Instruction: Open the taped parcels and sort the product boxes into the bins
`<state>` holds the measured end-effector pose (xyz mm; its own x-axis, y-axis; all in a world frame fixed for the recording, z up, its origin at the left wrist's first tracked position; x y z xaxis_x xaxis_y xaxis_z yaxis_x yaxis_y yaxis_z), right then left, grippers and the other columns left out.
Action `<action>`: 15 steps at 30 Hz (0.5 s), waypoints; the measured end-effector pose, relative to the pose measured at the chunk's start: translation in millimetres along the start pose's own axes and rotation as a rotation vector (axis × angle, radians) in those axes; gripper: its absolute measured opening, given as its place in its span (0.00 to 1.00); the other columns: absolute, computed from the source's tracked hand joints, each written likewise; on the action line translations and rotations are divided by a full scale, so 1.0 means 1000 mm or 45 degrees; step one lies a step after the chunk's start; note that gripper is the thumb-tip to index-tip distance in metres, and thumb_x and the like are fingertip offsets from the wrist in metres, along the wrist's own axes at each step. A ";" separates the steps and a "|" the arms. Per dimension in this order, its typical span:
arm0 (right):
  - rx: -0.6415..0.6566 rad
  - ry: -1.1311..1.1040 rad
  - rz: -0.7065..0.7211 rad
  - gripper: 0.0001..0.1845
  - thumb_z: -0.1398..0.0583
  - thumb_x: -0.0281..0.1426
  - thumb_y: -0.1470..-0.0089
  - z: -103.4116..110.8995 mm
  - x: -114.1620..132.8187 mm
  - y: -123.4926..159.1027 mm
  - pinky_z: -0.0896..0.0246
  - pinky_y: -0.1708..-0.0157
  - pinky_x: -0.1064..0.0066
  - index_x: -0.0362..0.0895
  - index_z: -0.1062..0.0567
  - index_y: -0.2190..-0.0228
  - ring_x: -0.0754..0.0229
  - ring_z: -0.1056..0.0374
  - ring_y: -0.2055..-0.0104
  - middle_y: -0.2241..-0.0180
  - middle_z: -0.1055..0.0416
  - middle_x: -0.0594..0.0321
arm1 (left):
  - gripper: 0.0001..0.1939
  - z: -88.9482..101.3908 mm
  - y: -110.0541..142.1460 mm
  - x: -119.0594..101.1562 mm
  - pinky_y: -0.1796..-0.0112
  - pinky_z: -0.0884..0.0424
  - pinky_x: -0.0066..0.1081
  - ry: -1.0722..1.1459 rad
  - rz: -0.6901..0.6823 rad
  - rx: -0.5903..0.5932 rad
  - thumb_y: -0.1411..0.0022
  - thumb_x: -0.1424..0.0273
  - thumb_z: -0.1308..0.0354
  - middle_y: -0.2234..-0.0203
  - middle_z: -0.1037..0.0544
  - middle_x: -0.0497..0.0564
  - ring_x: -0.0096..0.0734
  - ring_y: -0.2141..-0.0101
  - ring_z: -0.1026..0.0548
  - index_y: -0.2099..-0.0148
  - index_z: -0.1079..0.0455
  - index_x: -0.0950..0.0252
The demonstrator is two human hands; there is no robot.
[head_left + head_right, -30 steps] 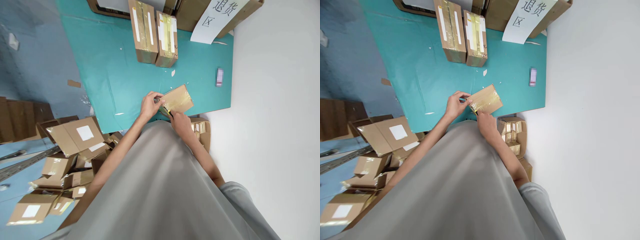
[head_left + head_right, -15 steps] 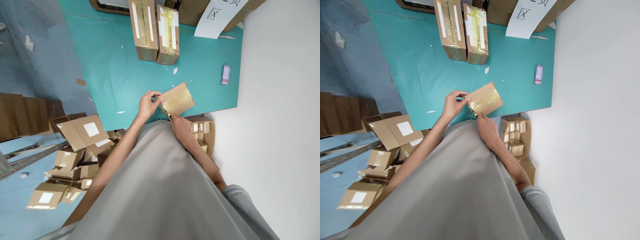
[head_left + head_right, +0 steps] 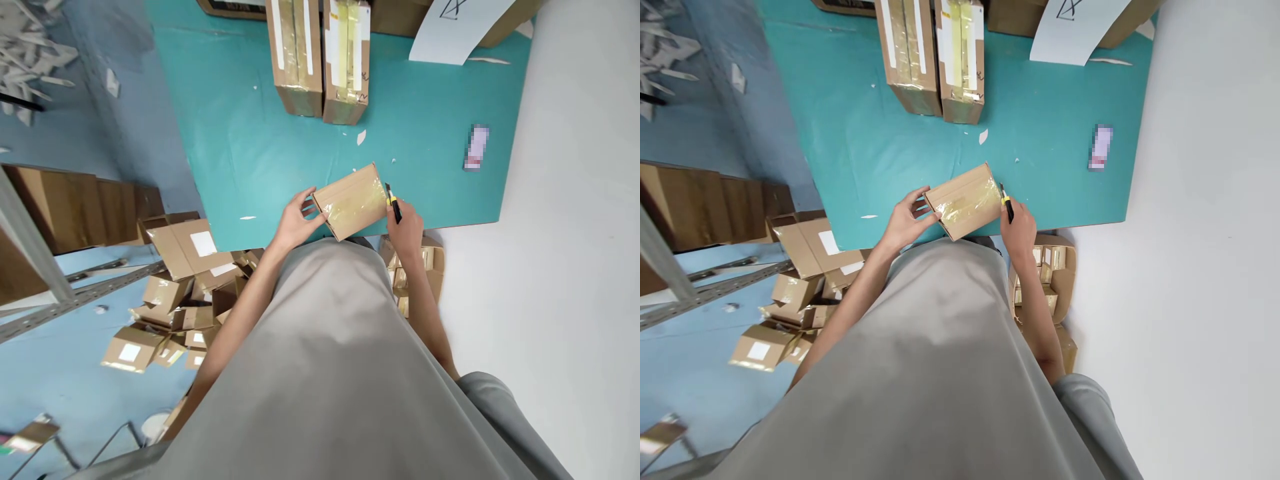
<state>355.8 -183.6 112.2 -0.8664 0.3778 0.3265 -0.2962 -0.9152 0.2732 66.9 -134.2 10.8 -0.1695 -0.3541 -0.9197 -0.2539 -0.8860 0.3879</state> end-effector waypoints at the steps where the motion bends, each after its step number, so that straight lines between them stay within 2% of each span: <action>1: 0.005 -0.029 0.014 0.29 0.52 0.44 0.21 -0.006 -0.003 -0.002 0.29 0.46 0.55 0.42 0.22 0.38 0.41 0.24 0.46 0.47 0.20 0.42 | 0.47 0.000 -0.001 -0.001 0.33 0.25 0.59 0.037 0.013 0.021 0.45 0.54 0.21 0.30 0.27 0.64 0.58 0.36 0.22 0.28 0.30 0.62; 7: 0.007 -0.140 0.044 0.27 0.52 0.43 0.21 -0.016 -0.007 0.009 0.29 0.47 0.55 0.43 0.21 0.41 0.43 0.24 0.48 0.47 0.21 0.44 | 0.51 0.003 -0.016 -0.010 0.30 0.30 0.61 0.088 0.068 0.058 0.50 0.50 0.19 0.29 0.26 0.63 0.62 0.33 0.25 0.29 0.28 0.63; 15: 0.080 -0.221 0.029 0.23 0.50 0.37 0.22 -0.015 -0.003 0.012 0.30 0.47 0.58 0.43 0.21 0.43 0.44 0.24 0.47 0.47 0.21 0.45 | 0.45 0.009 -0.038 -0.023 0.32 0.26 0.61 -0.060 0.022 0.109 0.44 0.51 0.24 0.32 0.23 0.64 0.63 0.33 0.24 0.29 0.27 0.63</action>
<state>349.0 -198.1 101.3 -0.7886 0.3803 0.4833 -0.2468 -0.9155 0.3177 72.2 -89.8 17.5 -0.2183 -0.3527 -0.9099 -0.3305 -0.8506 0.4090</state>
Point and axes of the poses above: each hand's wrist, its own y-axis away from the middle knuckle, its own z-axis out of the back of the hand, x = y × z, the point moved 10 cm from there along -y, towards the middle knuckle
